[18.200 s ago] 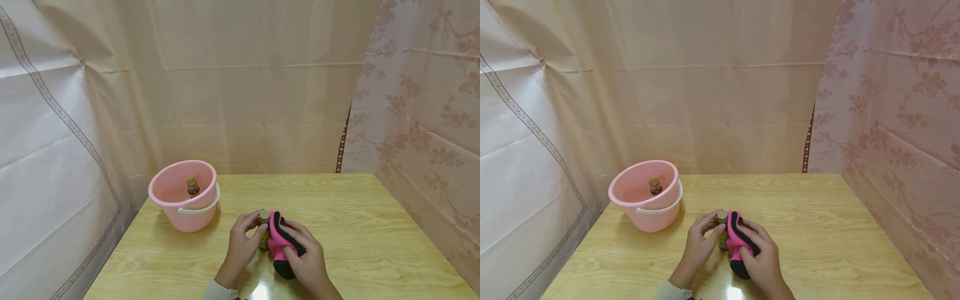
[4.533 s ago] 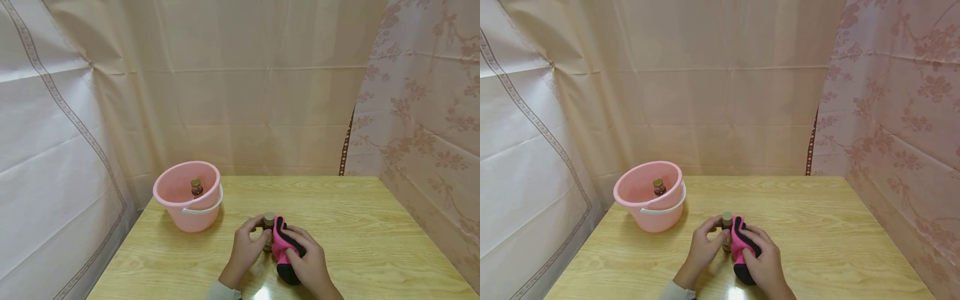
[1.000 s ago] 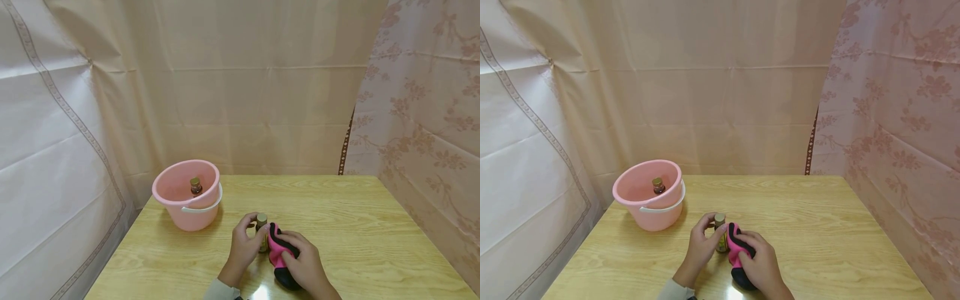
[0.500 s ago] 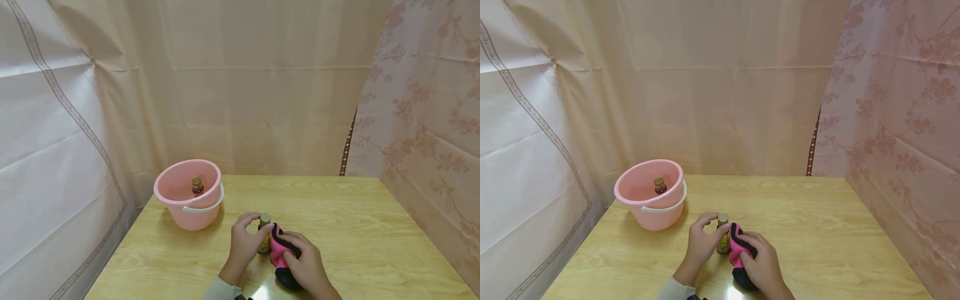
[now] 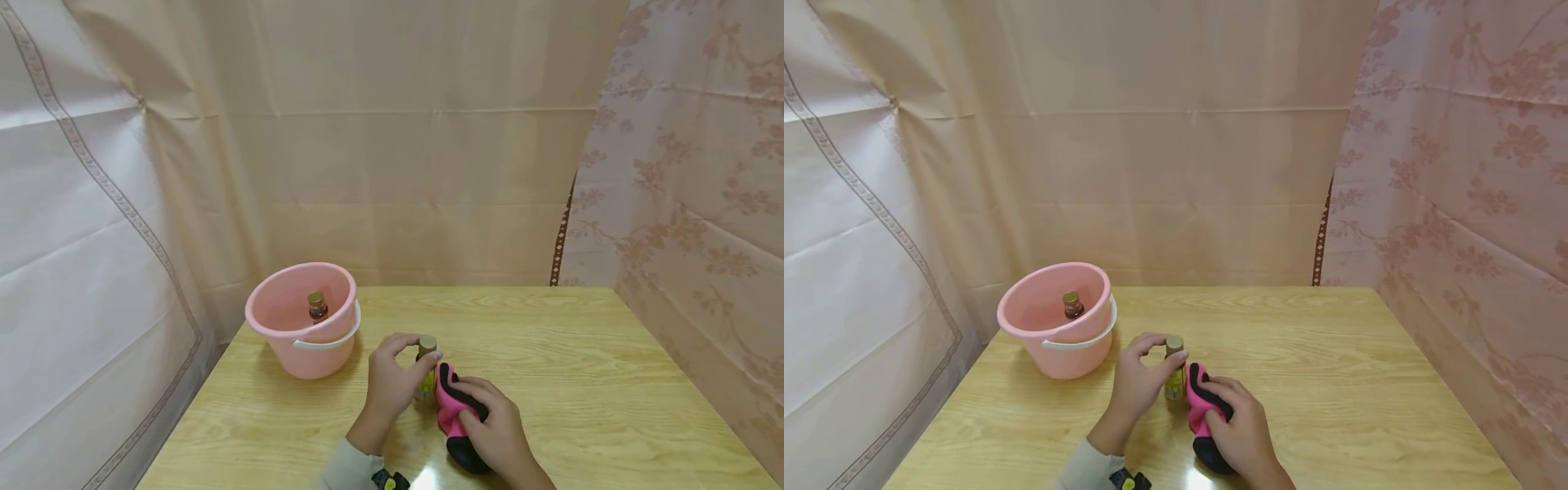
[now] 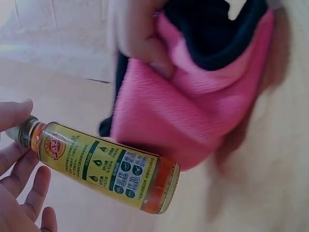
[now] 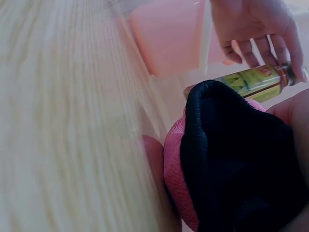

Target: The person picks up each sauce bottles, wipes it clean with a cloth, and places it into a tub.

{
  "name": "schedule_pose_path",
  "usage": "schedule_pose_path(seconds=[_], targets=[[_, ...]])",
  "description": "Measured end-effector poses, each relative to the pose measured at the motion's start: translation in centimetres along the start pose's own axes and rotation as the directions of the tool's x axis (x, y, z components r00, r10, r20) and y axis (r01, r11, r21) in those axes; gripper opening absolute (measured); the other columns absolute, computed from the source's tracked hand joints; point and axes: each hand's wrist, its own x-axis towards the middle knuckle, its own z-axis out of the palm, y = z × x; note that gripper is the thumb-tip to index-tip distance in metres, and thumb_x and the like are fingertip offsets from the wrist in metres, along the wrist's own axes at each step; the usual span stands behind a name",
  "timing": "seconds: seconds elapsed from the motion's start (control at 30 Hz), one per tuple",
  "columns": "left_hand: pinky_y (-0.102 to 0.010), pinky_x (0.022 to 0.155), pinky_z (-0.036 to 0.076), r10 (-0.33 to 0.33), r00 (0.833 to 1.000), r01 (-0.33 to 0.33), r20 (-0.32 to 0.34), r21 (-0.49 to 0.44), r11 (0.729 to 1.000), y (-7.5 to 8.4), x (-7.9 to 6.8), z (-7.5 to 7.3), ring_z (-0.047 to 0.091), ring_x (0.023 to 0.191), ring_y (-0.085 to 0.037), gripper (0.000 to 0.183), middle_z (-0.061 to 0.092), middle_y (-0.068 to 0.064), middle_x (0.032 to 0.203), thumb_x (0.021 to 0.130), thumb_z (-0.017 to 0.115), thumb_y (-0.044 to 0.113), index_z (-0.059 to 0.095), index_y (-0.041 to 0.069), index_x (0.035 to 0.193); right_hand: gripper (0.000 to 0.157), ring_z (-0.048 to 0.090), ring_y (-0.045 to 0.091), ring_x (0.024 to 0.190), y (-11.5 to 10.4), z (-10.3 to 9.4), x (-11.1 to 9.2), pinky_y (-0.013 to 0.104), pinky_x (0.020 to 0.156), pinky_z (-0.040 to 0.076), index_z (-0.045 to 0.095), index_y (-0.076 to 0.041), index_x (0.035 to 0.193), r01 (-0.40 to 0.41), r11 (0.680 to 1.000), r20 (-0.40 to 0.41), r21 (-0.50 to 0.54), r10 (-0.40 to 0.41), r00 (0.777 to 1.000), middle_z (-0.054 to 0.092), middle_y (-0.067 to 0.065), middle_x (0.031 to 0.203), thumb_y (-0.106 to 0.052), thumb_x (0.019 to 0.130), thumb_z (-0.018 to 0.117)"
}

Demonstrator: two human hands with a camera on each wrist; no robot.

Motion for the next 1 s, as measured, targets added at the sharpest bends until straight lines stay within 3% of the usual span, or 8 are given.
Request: schedule_pose_path(seconds=[0.2,0.43,0.73,0.9,1.0], targets=[[-0.052,0.099,0.05,0.037,0.999,-0.037,0.014,0.014,0.999,1.7,1.7,-0.9,0.065,0.109,-0.011,0.026,0.074,0.012,0.106,0.084,0.086,0.042,0.08,0.027,0.104,0.055,0.065,0.01,0.119,0.1,-0.1,0.0,0.028,0.095,0.054,0.078,-0.036,0.113,0.007,1.0,-0.005,-0.017,-0.007,1.0,0.069,-0.012,0.127,0.005,0.077,0.073],[-0.045,0.097,0.054,0.094,0.995,-0.097,0.024,0.118,0.988,4.5,4.1,-2.3,0.069,0.108,-0.013,0.031,0.076,0.005,0.107,0.085,0.086,0.041,0.08,0.019,0.105,0.058,0.066,0.013,0.118,0.2,0.2,-0.1,0.025,0.092,0.055,0.077,-0.038,0.112,0.004,1.0,0.003,0.016,-0.004,1.0,0.068,-0.011,0.127,0.008,0.077,0.071],[-0.048,0.094,0.055,0.093,0.994,-0.105,0.062,0.237,0.966,8.7,7.6,-5.7,0.068,0.109,-0.022,0.036,0.074,0.0,0.11,0.086,0.084,0.042,0.079,0.013,0.107,0.061,0.065,0.014,0.122,0.1,0.5,-0.1,0.027,0.096,0.053,0.076,-0.042,0.112,-0.021,1.0,0.018,0.01,0.021,1.0,0.068,-0.014,0.128,0.008,0.077,0.072],[-0.049,0.1,0.048,0.137,0.987,-0.157,0.082,0.358,0.921,10.6,9.7,-7.8,0.069,0.108,-0.024,0.037,0.076,0.0,0.106,0.086,0.084,0.044,0.079,0.012,0.105,0.06,0.065,0.013,0.122,0.0,0.4,-0.2,0.026,0.096,0.053,0.077,-0.04,0.112,-0.023,1.0,0.023,0.017,0.023,0.999,0.067,-0.014,0.128,0.008,0.077,0.072],[-0.052,0.102,0.04,0.128,0.99,-0.142,0.062,0.448,0.883,11.3,10.9,-8.8,0.07,0.106,-0.023,0.039,0.078,-0.001,0.105,0.085,0.083,0.048,0.079,0.013,0.103,0.059,0.065,0.013,0.122,0.0,0.3,-0.2,0.025,0.095,0.053,0.077,-0.039,0.112,-0.022,1.0,0.02,0.016,0.022,1.0,0.067,-0.014,0.128,0.009,0.077,0.072]])
